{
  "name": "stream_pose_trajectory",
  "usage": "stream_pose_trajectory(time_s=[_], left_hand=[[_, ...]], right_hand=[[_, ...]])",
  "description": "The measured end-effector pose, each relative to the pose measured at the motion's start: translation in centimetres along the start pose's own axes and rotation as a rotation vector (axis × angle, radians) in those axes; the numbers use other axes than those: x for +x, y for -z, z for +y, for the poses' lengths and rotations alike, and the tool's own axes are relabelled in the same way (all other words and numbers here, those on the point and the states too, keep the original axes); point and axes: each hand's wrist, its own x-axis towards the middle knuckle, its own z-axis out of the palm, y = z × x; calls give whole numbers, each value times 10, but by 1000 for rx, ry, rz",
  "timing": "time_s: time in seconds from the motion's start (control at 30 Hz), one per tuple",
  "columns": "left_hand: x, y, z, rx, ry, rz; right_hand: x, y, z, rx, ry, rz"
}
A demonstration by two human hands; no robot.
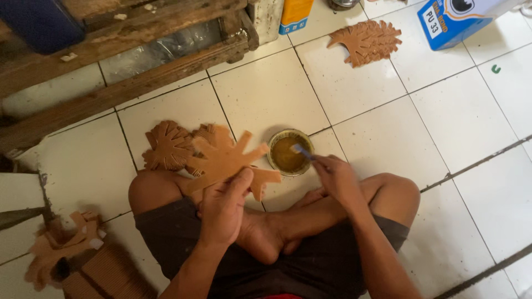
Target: The person sits on the floor and uses a toothbrush to apply a yellowish liquid from a small metal bowl onto star-shaped craft pieces. They handle the pieces one at a time, coating the edges and surfaces, then place them onto a growing stack on the floor.
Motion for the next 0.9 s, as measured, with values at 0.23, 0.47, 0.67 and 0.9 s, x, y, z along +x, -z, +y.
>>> stream_pose_trajectory(time_s=[0.23,0.47,0.67,0.9], left_hand=[[-2,-8,5,181,-183,32],[12,-16,1,150,-242,105],[16,-60,-21,152,-228,22],[12,-80,-18,172,-203,-52]], right_hand=[[14,-35,35,-407,103,-119],[-32,79,27,-555,-192,20],[-80,75,-25,122,-107,518],[-60,37,-80,483,64,400]])
